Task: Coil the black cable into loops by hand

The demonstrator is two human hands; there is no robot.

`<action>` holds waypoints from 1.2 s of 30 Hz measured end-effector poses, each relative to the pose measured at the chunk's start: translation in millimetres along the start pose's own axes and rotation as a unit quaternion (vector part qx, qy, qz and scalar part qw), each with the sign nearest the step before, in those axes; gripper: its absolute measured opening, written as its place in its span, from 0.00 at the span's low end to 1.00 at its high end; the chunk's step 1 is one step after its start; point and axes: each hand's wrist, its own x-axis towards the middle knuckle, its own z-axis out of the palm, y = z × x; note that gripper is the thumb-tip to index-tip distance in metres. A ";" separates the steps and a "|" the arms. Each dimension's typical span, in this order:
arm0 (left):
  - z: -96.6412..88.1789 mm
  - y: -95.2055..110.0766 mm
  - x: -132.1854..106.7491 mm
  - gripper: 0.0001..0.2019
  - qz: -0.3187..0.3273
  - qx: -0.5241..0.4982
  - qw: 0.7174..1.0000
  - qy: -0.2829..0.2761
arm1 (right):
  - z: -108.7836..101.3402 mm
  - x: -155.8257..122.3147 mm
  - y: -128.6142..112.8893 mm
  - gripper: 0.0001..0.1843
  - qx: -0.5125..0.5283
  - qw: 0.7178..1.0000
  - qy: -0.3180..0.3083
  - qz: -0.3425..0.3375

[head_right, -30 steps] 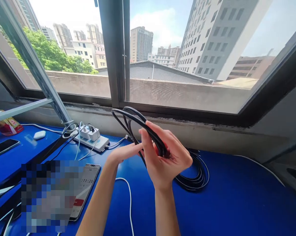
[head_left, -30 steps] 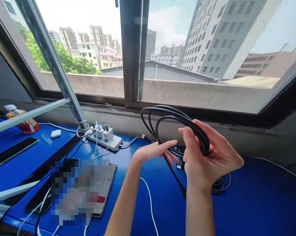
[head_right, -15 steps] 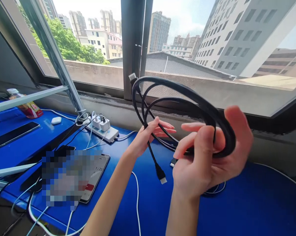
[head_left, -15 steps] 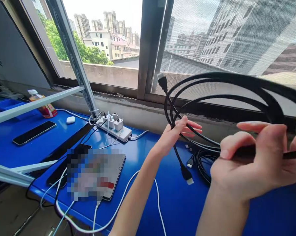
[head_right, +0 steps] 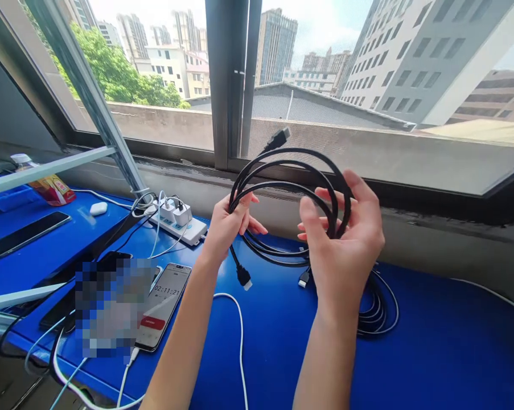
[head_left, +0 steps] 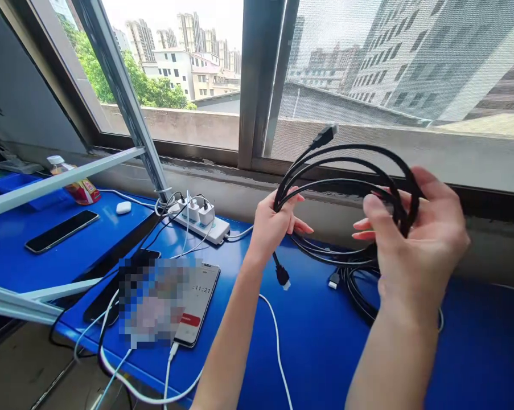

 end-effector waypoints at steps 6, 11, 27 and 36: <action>-14.8 6.0 0.2 0.08 0.009 0.055 0.998 0.000 | -3.9 4.2 12.4 0.34 -0.104 0.987 -0.069 -0.097; -15.9 13.8 -5.7 0.14 -0.001 0.120 0.992 -0.039 | -6.4 3.5 10.5 0.23 -0.101 0.976 -0.090 -0.171; -2.9 21.0 -14.9 0.24 0.002 0.043 0.992 -0.122 | -11.8 3.9 3.6 0.05 -0.125 0.974 -0.034 -0.186; -1.2 17.9 -14.2 0.17 0.007 0.016 0.992 -0.129 | -10.5 8.4 6.1 0.06 -0.168 0.962 -0.007 -0.214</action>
